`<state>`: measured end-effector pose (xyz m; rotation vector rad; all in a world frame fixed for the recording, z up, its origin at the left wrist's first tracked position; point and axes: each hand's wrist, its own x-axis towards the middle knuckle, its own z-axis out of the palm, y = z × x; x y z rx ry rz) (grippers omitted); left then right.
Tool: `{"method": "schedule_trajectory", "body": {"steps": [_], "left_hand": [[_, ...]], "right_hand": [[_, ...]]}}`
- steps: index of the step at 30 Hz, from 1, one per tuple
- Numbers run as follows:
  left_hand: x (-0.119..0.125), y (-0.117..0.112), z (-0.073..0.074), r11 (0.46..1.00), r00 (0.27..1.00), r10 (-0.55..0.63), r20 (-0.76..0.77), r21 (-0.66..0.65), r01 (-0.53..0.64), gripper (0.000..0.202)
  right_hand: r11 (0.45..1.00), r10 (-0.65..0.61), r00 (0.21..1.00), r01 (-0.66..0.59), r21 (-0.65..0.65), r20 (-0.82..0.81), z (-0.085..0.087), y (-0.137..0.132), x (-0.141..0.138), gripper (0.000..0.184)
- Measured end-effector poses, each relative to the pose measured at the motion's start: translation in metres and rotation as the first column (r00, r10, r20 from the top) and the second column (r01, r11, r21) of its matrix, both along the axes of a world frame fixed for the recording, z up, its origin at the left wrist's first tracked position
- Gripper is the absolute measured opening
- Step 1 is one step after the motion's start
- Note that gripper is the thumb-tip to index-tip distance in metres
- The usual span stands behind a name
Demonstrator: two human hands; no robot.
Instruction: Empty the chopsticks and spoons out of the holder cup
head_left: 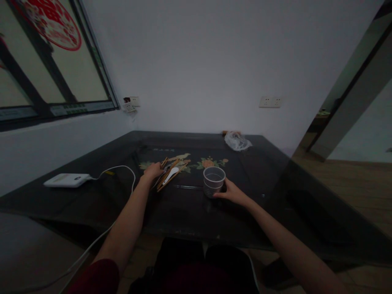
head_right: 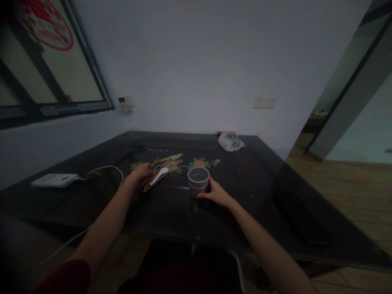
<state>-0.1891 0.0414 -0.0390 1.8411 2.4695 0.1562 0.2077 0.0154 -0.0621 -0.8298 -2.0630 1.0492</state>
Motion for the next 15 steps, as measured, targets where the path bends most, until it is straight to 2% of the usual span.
{"method": "schedule_trajectory", "body": {"steps": [7, 15], "left_hand": [[0.0024, 0.0047, -0.0024, 0.999, 0.999, -0.026, 0.027, -0.026, 0.027, 0.039], [0.0026, 0.0047, -0.0057, 0.999, 0.999, -0.034, 0.025, 0.011, 0.033, 0.038]], "right_hand": [[1.000, 0.006, 1.000, -0.006, 0.002, -0.001, 0.0018, -0.0011, 0.0000, 0.083], [1.000, 0.007, 1.000, -0.006, 0.008, -0.014, 0.0014, -0.0009, -0.0006, 0.084]]}}
